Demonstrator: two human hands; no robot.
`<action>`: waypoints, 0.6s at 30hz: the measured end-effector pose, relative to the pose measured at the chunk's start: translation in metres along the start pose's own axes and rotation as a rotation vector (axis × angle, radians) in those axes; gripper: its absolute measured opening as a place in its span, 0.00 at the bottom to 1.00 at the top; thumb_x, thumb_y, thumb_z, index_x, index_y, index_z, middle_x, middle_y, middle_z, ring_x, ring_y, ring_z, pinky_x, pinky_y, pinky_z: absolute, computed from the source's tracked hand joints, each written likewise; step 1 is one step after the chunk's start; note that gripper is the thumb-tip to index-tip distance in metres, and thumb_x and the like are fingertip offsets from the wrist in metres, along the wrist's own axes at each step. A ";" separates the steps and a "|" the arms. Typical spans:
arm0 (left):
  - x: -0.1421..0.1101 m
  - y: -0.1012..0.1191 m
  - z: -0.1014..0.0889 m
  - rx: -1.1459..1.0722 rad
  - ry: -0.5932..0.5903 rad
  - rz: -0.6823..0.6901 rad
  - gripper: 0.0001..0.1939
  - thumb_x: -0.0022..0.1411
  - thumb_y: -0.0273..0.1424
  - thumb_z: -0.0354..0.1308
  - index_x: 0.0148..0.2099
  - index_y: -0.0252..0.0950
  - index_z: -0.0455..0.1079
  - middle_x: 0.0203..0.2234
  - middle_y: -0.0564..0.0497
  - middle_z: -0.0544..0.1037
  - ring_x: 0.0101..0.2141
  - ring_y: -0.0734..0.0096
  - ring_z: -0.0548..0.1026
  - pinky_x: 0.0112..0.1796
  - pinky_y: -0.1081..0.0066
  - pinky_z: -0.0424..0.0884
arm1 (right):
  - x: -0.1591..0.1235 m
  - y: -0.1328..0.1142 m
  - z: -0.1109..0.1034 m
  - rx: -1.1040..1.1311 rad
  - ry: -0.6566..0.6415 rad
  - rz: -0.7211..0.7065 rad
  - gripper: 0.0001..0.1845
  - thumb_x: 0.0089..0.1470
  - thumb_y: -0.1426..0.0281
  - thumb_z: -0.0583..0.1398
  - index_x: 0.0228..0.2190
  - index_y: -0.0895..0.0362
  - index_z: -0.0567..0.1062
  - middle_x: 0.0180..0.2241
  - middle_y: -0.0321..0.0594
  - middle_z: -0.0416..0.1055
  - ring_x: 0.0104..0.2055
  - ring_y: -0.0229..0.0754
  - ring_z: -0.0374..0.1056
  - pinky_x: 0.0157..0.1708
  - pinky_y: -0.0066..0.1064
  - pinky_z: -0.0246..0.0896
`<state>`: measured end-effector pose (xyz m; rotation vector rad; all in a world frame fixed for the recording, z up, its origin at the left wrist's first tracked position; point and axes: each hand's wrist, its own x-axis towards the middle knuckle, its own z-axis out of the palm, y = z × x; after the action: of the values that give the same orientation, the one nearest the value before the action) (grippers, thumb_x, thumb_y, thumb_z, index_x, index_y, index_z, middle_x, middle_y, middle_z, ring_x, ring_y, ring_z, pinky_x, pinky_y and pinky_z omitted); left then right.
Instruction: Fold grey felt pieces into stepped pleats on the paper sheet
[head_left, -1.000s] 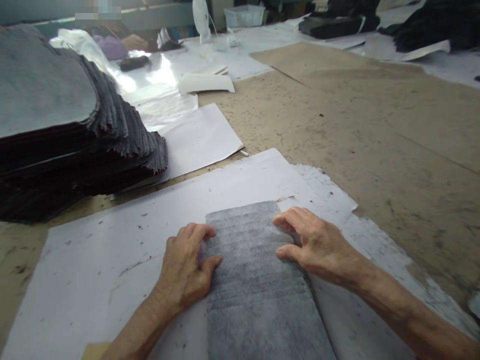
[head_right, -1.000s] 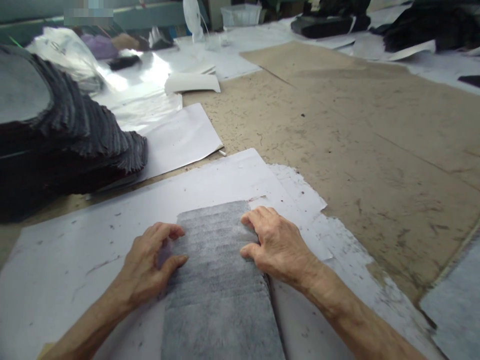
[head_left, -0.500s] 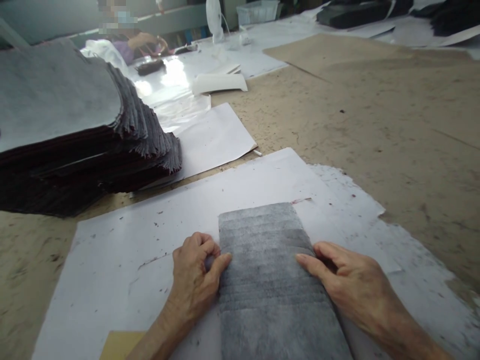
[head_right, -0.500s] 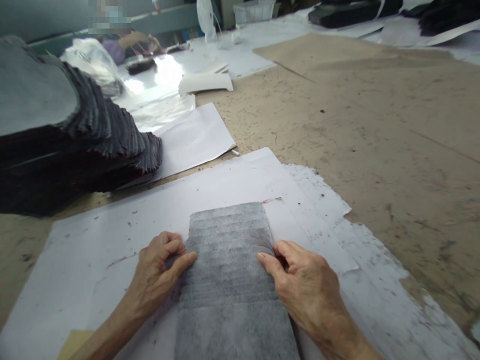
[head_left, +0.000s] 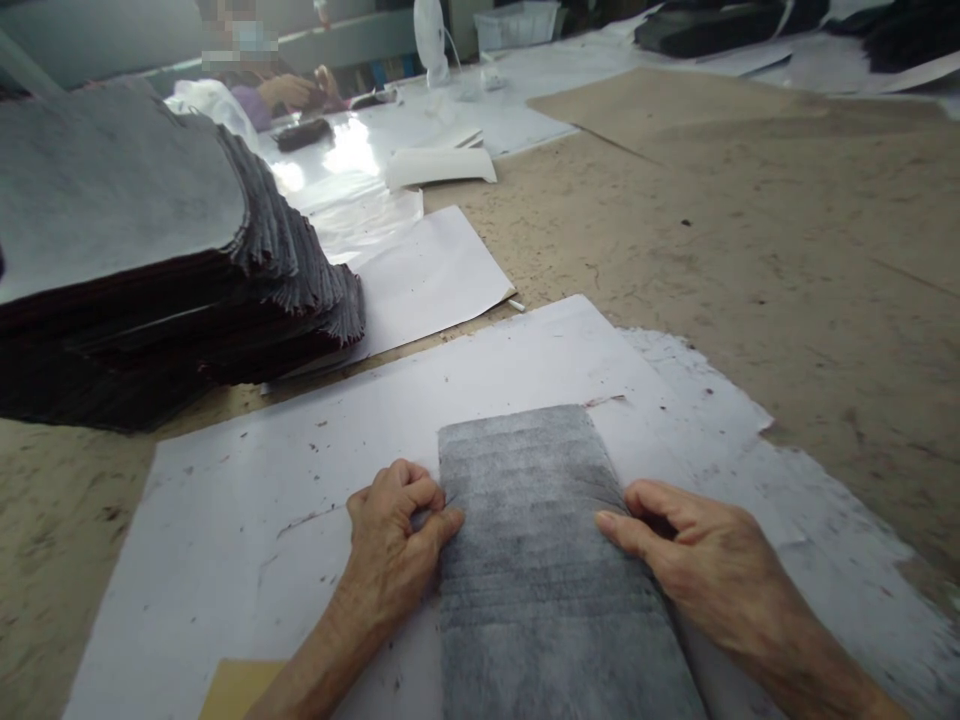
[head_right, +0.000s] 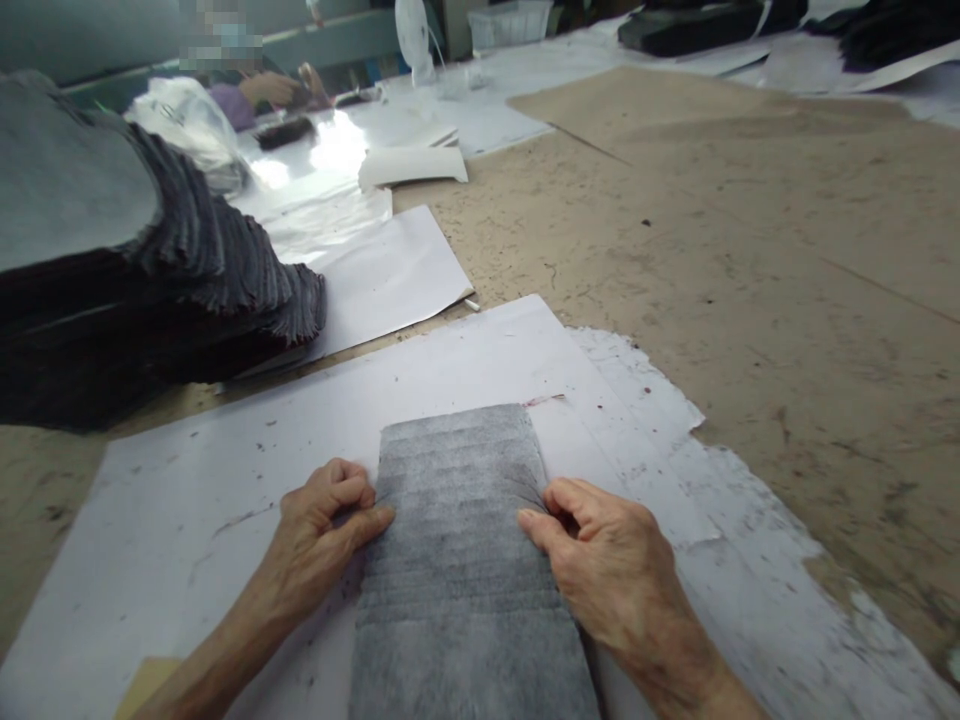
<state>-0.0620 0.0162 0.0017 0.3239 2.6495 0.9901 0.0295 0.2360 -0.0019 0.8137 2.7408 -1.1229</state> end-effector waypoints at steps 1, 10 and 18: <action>0.000 -0.001 0.001 0.009 0.008 0.005 0.09 0.48 0.30 0.54 0.20 0.36 0.59 0.25 0.54 0.67 0.33 0.67 0.65 0.38 0.64 0.56 | 0.000 -0.001 0.000 0.000 0.005 -0.004 0.20 0.42 0.54 0.54 0.14 0.55 0.55 0.15 0.32 0.52 0.18 0.35 0.52 0.17 0.25 0.47; -0.004 -0.004 0.006 0.104 0.065 0.064 0.09 0.51 0.31 0.55 0.21 0.37 0.60 0.25 0.53 0.67 0.32 0.66 0.66 0.38 0.62 0.59 | 0.000 -0.007 0.002 -0.141 0.162 -0.050 0.16 0.39 0.58 0.56 0.13 0.54 0.59 0.12 0.30 0.54 0.15 0.36 0.53 0.14 0.26 0.45; -0.027 -0.015 0.010 0.218 0.357 0.389 0.12 0.59 0.32 0.53 0.46 0.38 0.65 0.41 0.46 0.68 0.43 0.62 0.66 0.45 0.61 0.62 | -0.013 0.002 -0.007 -0.133 0.390 -0.394 0.10 0.51 0.63 0.56 0.35 0.56 0.71 0.32 0.39 0.71 0.31 0.41 0.67 0.33 0.33 0.64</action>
<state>-0.0348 0.0029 -0.0100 0.8052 3.1036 0.9368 0.0428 0.2364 0.0050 0.5341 3.3708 -0.8905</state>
